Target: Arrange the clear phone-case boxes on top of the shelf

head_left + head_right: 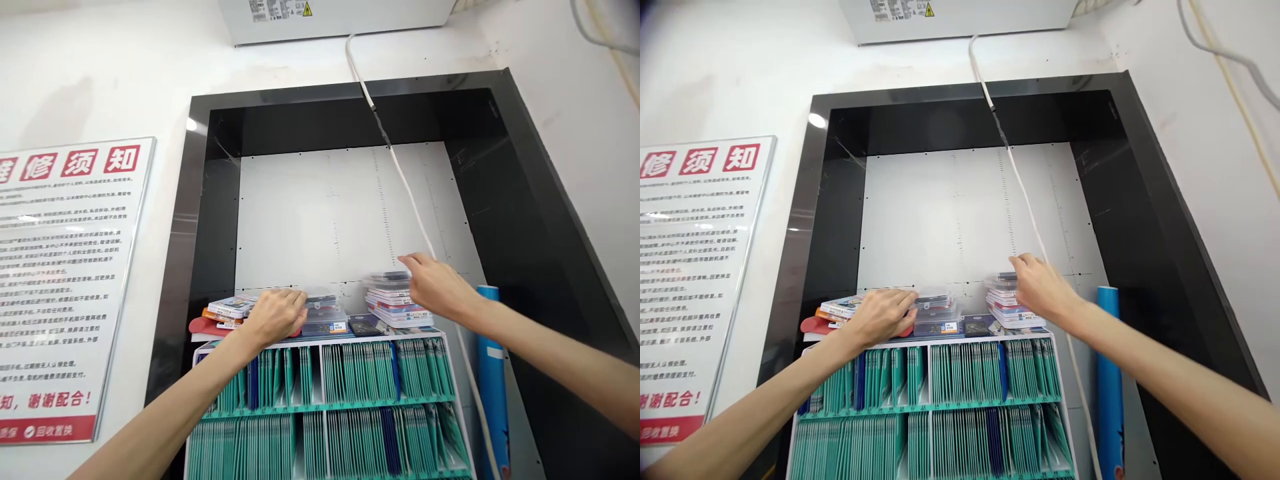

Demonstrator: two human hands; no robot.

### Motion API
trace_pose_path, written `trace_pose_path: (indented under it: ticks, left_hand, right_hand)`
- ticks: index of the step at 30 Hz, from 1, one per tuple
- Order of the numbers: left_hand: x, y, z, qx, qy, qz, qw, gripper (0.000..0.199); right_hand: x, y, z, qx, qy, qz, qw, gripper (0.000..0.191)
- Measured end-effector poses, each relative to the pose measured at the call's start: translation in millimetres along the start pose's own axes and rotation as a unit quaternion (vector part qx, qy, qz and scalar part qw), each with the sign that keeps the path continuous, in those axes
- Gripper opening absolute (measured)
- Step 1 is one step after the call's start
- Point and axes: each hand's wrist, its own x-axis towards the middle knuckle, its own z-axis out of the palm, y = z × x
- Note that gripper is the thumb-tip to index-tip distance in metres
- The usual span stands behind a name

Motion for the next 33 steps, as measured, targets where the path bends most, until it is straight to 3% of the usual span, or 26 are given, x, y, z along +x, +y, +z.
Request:
trace_pose_path:
  ticks: [3,5,7,10,13,16,17,18,20,22,24,28,33]
  left_hand:
    - [-8.9,9.8,-4.4,0.01,0.079,0.021,0.997,0.027]
    - [-15.3,19.3,-11.4,0.015,0.135,0.038,0.99,0.028]
    - [-23.5,31.5,-20.6,0.017,0.187,0.06,0.98,0.03]
    - [-41.0,53.2,-33.4,0.014,0.236,0.092,0.967,0.029]
    - [-64.6,75.1,-39.7,-0.009,0.243,0.096,0.965,0.035]
    - [-88.3,93.1,-42.4,-0.184,0.201,0.007,0.962,0.048]
    - [-94.7,97.7,-43.7,-0.285,0.169,-0.059,0.942,0.053]
    - [-99.8,101.8,-45.5,-0.394,0.125,-0.135,0.901,0.056]
    - [-106.1,108.7,-50.5,-0.593,0.013,-0.254,0.764,0.057]
    - [-108.5,115.3,-56.1,-0.725,-0.076,-0.291,0.619,0.052]
    - [-110.0,122.7,-60.3,-0.789,-0.104,-0.287,0.533,0.046]
    - [-120.5,137.5,-62.0,-0.82,-0.102,-0.298,0.477,0.043]
    - [-139.9,143.9,-58.4,-0.826,-0.118,-0.299,0.463,0.048]
  right_hand:
    - [-20.7,-36.0,20.0,0.19,-0.086,0.055,0.976,0.048]
    - [-31.7,-57.3,34.3,0.311,-0.167,0.079,0.932,0.064]
    - [-40.8,-73.0,45.5,0.408,-0.217,0.091,0.882,0.06]
    - [-57.7,-82.9,54.5,0.507,-0.225,0.107,0.825,0.031]
    - [-82.3,-78.7,56.3,0.562,-0.207,0.124,0.791,0.022]
    - [-109.4,-70.4,55.4,0.589,-0.205,0.138,0.77,0.028]
    - [-117.8,-68.4,55.4,0.592,-0.208,0.145,0.765,0.031]
    - [-125.8,-67.0,55.9,0.593,-0.212,0.152,0.762,0.034]
    - [-140.8,-66.1,58.8,0.593,-0.222,0.158,0.757,0.04]
    - [-155.2,-67.0,63.7,0.596,-0.231,0.155,0.753,0.045]
    - [-169.3,-68.1,69.2,0.599,-0.241,0.155,0.747,0.049]
    - [-192.8,-68.1,77.7,0.597,-0.261,0.168,0.739,0.05]
    - [-207.3,-67.9,87.1,0.615,-0.283,0.155,0.72,0.049]
